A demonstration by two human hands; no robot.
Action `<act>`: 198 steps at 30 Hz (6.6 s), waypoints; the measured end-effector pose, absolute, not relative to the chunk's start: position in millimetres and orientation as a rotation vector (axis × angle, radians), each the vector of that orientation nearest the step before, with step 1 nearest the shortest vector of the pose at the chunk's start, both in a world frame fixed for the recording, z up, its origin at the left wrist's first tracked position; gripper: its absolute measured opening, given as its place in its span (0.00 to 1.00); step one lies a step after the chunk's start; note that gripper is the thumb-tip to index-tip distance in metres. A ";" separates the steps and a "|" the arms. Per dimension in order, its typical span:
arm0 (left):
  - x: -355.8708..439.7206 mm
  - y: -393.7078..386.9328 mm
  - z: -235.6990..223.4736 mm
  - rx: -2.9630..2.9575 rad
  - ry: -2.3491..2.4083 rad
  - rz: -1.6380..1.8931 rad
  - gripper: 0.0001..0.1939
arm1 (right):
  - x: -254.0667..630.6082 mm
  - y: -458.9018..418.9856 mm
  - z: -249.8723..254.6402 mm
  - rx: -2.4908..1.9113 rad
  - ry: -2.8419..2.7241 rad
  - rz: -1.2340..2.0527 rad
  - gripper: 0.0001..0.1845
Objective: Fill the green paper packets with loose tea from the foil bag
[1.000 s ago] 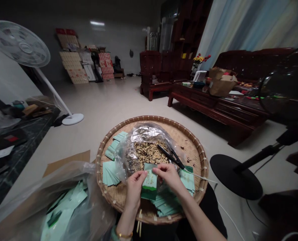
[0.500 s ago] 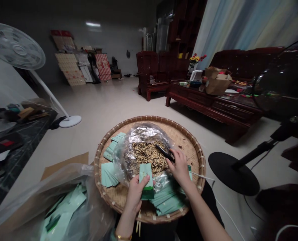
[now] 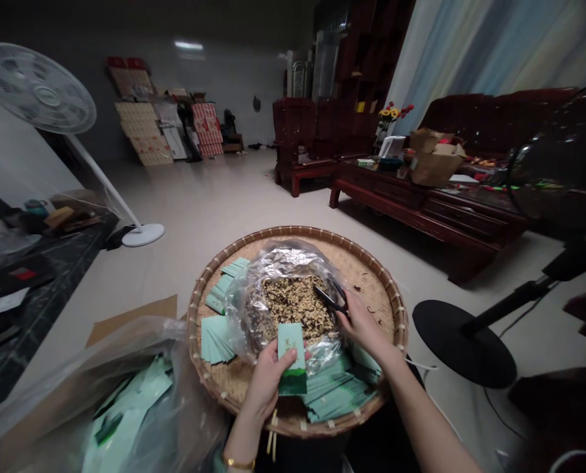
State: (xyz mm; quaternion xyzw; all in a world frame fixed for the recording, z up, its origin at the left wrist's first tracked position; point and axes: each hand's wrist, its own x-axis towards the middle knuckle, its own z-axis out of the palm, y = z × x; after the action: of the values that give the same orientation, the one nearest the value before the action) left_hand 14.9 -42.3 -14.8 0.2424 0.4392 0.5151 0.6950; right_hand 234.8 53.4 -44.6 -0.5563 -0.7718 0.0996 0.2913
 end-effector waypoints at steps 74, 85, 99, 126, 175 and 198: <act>7.2 -39.3 -11.2 0.846 1.170 1.078 0.16 | 204.7 23.9 16.9 -1.281 -1.877 1.624 0.24; 2.7 -35.5 -16.4 0.960 1.267 1.110 0.18 | 192.7 26.9 14.7 -1.259 -1.937 1.515 0.19; -0.9 -38.3 -18.2 0.914 1.328 1.216 0.18 | 172.8 45.6 1.1 -1.260 -1.934 0.763 0.19; -47.3 -54.9 -3.4 0.265 0.779 1.927 0.21 | 268.9 14.9 -10.0 -1.627 -2.149 0.983 0.14; 6.7 -48.5 -16.3 1.627 1.519 1.563 0.10 | 177.2 -17.4 22.2 -1.059 -1.254 1.500 0.22; -0.2 -53.2 -9.4 1.113 1.504 1.319 0.21 | 147.0 -18.1 -5.0 -0.939 -1.813 0.255 0.21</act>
State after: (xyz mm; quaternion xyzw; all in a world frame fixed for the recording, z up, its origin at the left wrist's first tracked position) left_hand -0.2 -53.2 -9.4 0.4428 0.5981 0.5246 0.4134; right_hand 147.0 -18.1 -5.0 -0.3909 -0.7549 0.1060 0.5159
